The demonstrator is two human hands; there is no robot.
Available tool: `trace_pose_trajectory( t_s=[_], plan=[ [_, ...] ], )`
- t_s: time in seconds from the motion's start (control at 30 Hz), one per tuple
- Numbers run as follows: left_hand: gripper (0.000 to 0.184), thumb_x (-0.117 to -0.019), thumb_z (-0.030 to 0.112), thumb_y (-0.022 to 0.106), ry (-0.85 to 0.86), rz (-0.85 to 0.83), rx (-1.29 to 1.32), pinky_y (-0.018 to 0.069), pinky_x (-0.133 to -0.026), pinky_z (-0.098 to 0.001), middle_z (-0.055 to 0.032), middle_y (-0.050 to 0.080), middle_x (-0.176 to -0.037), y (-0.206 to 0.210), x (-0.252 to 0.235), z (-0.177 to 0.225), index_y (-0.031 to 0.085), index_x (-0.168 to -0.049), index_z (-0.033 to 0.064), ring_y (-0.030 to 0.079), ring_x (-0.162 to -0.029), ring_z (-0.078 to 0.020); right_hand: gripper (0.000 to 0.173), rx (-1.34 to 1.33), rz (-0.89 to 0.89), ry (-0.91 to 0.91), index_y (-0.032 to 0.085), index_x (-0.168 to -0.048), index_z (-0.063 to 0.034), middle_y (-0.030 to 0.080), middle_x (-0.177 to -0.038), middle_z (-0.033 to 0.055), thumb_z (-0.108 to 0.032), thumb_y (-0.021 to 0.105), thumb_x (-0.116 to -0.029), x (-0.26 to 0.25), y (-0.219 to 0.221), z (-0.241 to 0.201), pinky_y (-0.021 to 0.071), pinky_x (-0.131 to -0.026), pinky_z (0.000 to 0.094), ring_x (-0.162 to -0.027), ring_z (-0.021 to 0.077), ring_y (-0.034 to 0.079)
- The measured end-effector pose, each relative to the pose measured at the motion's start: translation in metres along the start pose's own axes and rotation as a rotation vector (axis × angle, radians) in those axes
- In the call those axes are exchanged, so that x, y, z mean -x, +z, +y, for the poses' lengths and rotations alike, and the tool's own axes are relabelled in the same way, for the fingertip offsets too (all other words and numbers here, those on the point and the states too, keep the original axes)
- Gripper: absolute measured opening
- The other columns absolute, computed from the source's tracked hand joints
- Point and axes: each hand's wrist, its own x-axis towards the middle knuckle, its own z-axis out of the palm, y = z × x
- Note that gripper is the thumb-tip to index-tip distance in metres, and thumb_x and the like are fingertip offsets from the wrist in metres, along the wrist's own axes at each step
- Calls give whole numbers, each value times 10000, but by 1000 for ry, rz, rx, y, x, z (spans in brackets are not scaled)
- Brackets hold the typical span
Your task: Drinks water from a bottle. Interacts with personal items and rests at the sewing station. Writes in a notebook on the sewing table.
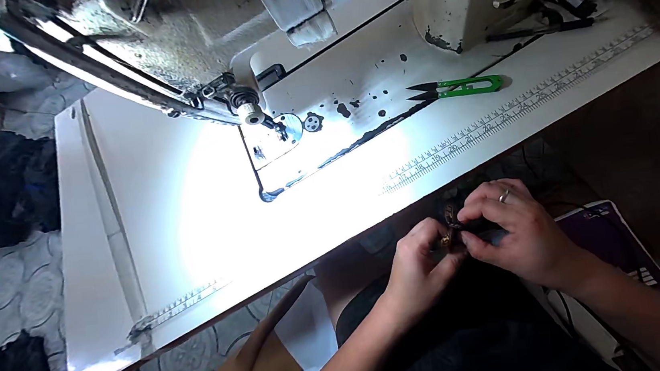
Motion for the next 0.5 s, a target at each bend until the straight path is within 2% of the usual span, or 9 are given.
trace_pose_trajectory(
  t_s=[0.07, 0.13, 0.17, 0.23, 0.3, 0.4, 0.47, 0.5],
  plan=[
    [318, -966, 190, 667, 60, -1, -62, 518, -900, -183, -142, 666, -997, -3, 1, 0, 603, -1072, -103, 642, -972, -41, 183, 55, 12, -4, 720, -885, -109, 718, -886, 70, -266, 625, -886, -1, -2, 1, 410, -952, 369, -886, 157, 661],
    [331, -1005, 198, 609, 146, 32, -146, 513, -953, -198, -158, 668, -1066, -7, 0, 1, 576, -1152, -97, 647, -1042, -65, 171, 116, 17, -41, 719, -887, -111, 720, -881, 74, -252, 622, -893, -1, -4, 2, 406, -946, 374, -870, 168, 665],
    [302, -1003, 172, 608, 182, 43, -196, 515, -959, -206, -163, 683, -1072, -8, -1, 3, 598, -1157, -87, 655, -1049, -89, 160, 137, 13, -64, 717, -896, -117, 728, -892, 70, -242, 617, -890, 0, -3, 2, 406, -945, 374, -878, 172, 671],
    [213, -941, 121, 661, 225, 71, -313, 525, -905, -199, -154, 724, -996, -8, -3, 7, 678, -1068, -50, 685, -974, -122, 136, 161, 10, -115, 704, -911, -126, 745, -904, 62, -215, 605, -889, 1, -1, 0, 409, -955, 372, -889, 175, 684],
    [140, -898, 77, 672, 214, 92, -338, 524, -855, -166, -136, 724, -914, -6, -4, 7, 682, -984, -34, 688, -898, -97, 109, 134, 18, -144, 678, -932, -127, 742, -881, 55, -193, 594, -911, 1, 1, -2, 394, -967, 357, -870, 163, 678],
    [112, -893, 16, 638, 81, 73, -78, 535, -817, -142, -94, 703, -887, -4, -3, 5, 641, -955, -77, 668, -857, -13, 119, -15, -6, -83, 620, -980, -96, 699, -844, 48, -134, 635, -868, 1, 1, -4, 401, -990, 307, -852, 125, 652],
    [80, -896, -5, 611, -63, 43, 178, 550, -790, -148, 12, 679, -893, -2, -1, 5, 609, -969, -38, 647, -840, 42, 183, -145, -48, 12, 592, -990, -68, 687, -855, 44, -101, 659, -823, 2, -1, -7, 428, -995, 257, -879, 88, 650],
    [72, -896, -7, 602, -122, 30, 278, 550, -769, -154, 63, 664, -884, -1, -1, 5, 596, -967, 4, 636, -822, 54, 202, -204, -66, 58, 586, -989, -55, 684, -860, 40, -91, 664, -805, 2, -2, -7, 447, -960, 219, -880, 65, 645]
  ],
)
